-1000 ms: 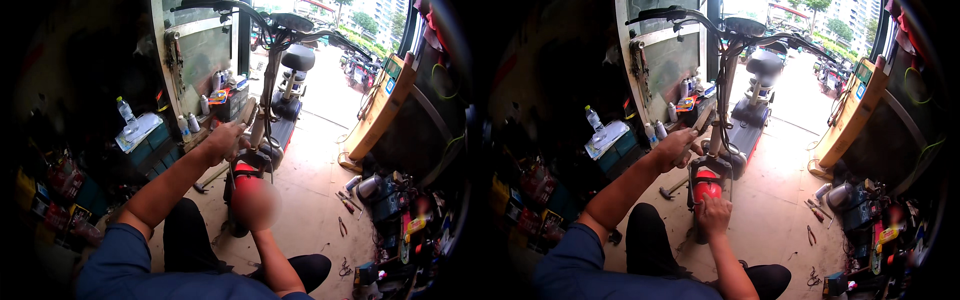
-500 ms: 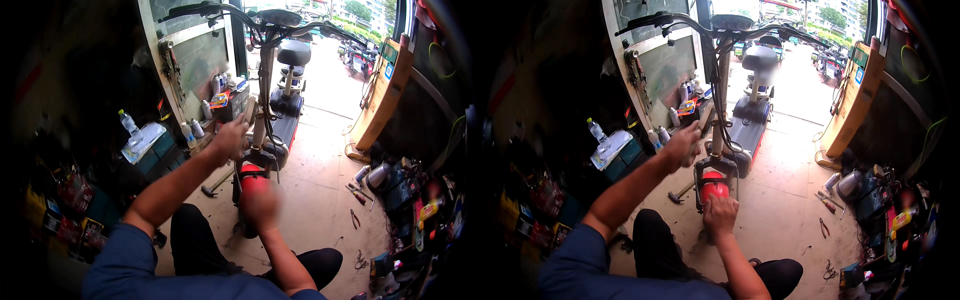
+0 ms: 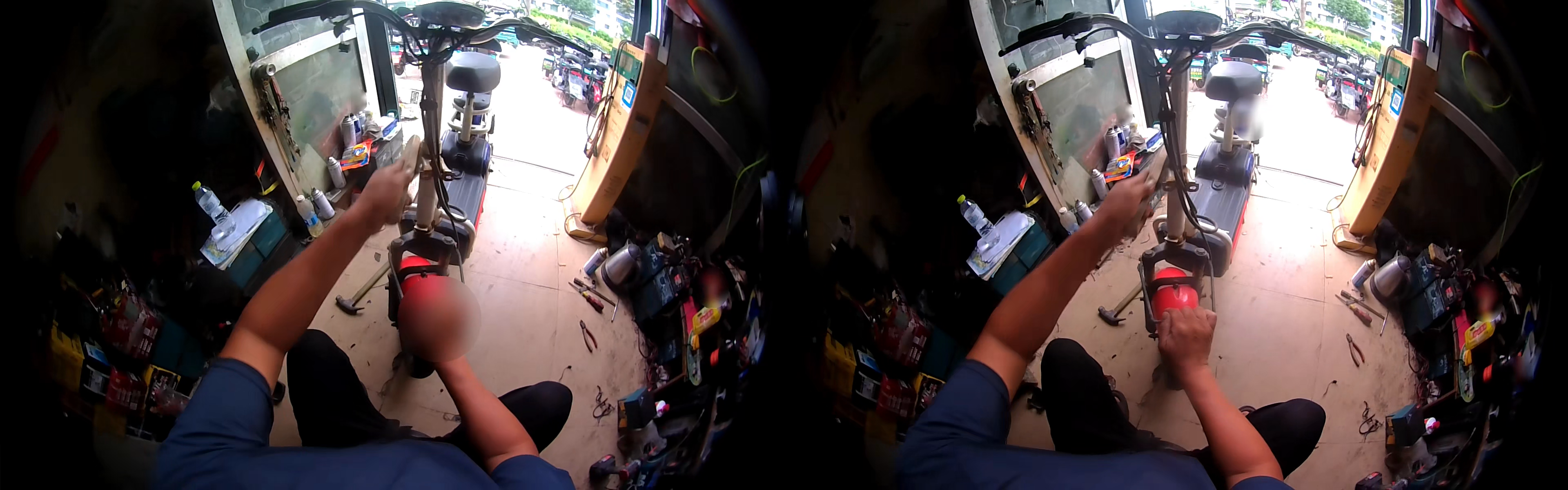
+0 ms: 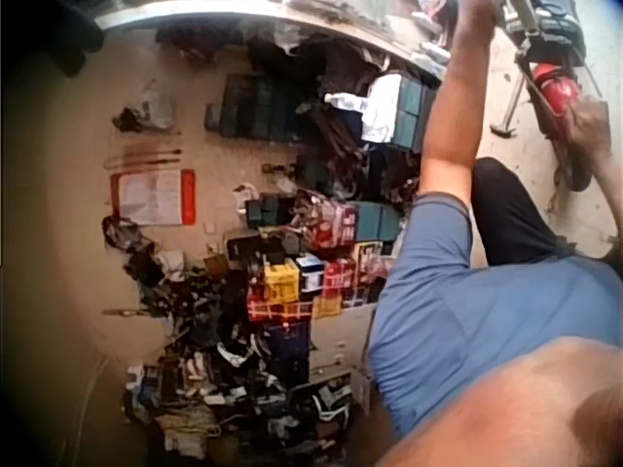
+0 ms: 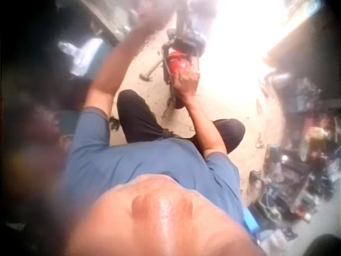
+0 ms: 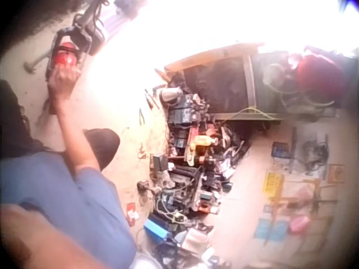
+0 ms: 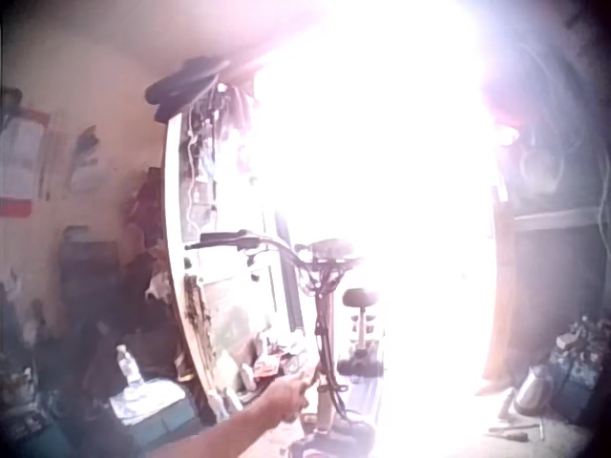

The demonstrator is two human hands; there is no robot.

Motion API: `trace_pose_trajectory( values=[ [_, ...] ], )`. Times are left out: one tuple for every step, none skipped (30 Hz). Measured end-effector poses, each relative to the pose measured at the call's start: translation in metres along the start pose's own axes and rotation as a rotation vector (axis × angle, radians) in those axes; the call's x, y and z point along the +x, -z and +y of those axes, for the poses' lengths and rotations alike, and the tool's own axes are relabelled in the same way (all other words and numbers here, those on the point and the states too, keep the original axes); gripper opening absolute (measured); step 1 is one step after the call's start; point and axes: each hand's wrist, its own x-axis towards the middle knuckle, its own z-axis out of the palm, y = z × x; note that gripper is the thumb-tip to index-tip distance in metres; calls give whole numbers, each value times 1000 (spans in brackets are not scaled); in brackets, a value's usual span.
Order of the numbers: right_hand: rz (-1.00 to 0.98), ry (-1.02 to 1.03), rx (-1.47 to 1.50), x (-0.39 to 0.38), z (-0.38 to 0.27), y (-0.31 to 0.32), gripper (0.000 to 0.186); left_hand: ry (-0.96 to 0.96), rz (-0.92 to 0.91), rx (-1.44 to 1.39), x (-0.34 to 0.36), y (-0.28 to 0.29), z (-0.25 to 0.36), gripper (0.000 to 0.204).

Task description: The person cleans the front fork of a motorcycle with a wooden-handled brush and then uses an L-key to tighten or adjust a bolt on the front assembly.

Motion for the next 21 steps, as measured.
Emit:
trace_pose_trajectory(
  values=[
    [31,45,-48,-2,6,-4,17,149,-28,-33,16,3,15,25],
    [64,89,-106,-7,17,-11,17,295,-66,-70,28,1,30,21],
    [79,108,-128,-11,23,-13,17,349,-70,-87,32,-2,38,20],
    [92,129,-149,-16,28,-17,17,266,-77,-68,21,-4,37,23],
    [97,126,-151,-15,33,-18,17,176,-95,-48,5,-9,33,27],
    [100,124,-144,-14,37,-19,16,88,-105,-25,-11,-13,27,31],
    [103,116,-147,-12,36,-19,16,171,-26,-110,-13,-13,17,45],
    [105,102,-145,-11,31,-20,16,248,63,-198,-15,-13,7,62],
    [92,105,-138,-14,24,-19,16,171,18,42,-12,-6,7,56],
    [91,99,-133,-15,18,-20,16,122,10,127,8,-1,0,47],
    [87,115,-127,-13,13,-21,16,78,16,212,25,8,-9,38],
    [72,116,-125,-15,17,-20,16,30,4,287,33,-2,3,30],
    [59,123,-118,-14,20,-21,16,126,-6,210,35,-4,14,26],
    [38,111,-110,-16,33,-26,16,212,-36,128,33,-18,34,22],
    [42,99,-110,-16,39,-26,16,147,-14,71,12,-26,29,26],
    [47,90,-105,-16,43,-25,16,81,10,18,-11,-31,26,30],
    [66,86,-104,-16,40,-24,16,101,56,-10,-39,-37,17,34],
    [89,81,-102,-15,37,-23,17,120,100,-35,-53,-40,12,39],
    [107,80,-99,-13,31,-23,17,84,89,-19,-50,-36,12,41],
    [112,85,-90,-12,25,-22,18,57,89,-10,-48,-29,12,44],
    [105,92,-106,-13,26,-20,18,43,99,-107,-35,-35,20,44]
  ],
)
